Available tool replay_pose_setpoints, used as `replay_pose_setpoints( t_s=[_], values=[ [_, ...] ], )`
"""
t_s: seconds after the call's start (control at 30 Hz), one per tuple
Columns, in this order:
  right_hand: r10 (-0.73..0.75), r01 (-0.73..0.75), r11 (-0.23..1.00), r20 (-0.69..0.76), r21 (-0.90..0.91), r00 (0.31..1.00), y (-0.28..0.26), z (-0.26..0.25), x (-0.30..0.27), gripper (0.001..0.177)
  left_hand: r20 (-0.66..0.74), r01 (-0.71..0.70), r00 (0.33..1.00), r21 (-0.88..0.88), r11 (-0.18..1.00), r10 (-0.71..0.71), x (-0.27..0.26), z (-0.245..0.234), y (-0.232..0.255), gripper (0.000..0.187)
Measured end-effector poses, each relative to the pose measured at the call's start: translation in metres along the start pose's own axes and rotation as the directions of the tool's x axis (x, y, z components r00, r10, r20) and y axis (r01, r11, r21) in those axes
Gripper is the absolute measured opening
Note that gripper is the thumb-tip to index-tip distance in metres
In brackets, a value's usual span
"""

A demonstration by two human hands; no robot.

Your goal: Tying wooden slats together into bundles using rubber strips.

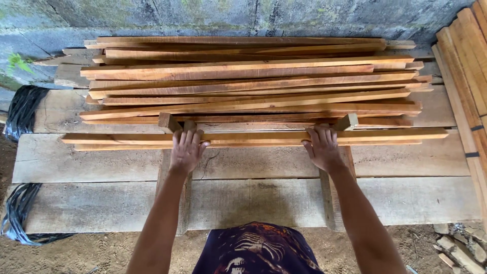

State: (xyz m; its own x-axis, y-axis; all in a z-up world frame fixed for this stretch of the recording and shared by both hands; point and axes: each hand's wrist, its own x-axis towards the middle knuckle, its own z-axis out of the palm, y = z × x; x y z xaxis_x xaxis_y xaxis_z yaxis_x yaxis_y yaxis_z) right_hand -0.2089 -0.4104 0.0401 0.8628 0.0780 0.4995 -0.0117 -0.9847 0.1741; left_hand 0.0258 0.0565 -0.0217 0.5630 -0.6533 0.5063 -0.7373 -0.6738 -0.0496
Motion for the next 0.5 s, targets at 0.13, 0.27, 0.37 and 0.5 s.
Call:
replay_pose_setpoints(
  t_s=[0.13, 0.27, 0.37, 0.5],
  values=[
    [0.029, -0.036, 0.999, 0.173, 0.036, 0.984, -0.001, 0.032, -0.021, 0.055, 0.078, 0.065, 0.995, 0.029, 0.997, -0.067, -0.003, -0.002, 0.018, 0.053],
    [0.053, -0.071, 0.997, 0.322, 0.043, 0.945, 0.006, 0.03, -0.017, 0.052, 0.255, 0.107, 0.962, -0.019, 0.994, -0.098, 0.001, -0.001, 0.017, 0.054],
    [0.075, -0.105, 0.993, 0.376, 0.06, 0.923, -0.005, 0.016, -0.008, 0.058, 0.349, 0.143, 0.931, -0.066, 0.988, -0.111, 0.009, -0.024, 0.02, 0.06],
    [0.117, -0.142, 0.99, 0.486, 0.015, 0.866, -0.034, -0.01, 0.018, 0.061, 0.451, 0.137, 0.884, 0.007, 0.991, -0.126, 0.021, -0.019, 0.037, 0.064]
  ],
)
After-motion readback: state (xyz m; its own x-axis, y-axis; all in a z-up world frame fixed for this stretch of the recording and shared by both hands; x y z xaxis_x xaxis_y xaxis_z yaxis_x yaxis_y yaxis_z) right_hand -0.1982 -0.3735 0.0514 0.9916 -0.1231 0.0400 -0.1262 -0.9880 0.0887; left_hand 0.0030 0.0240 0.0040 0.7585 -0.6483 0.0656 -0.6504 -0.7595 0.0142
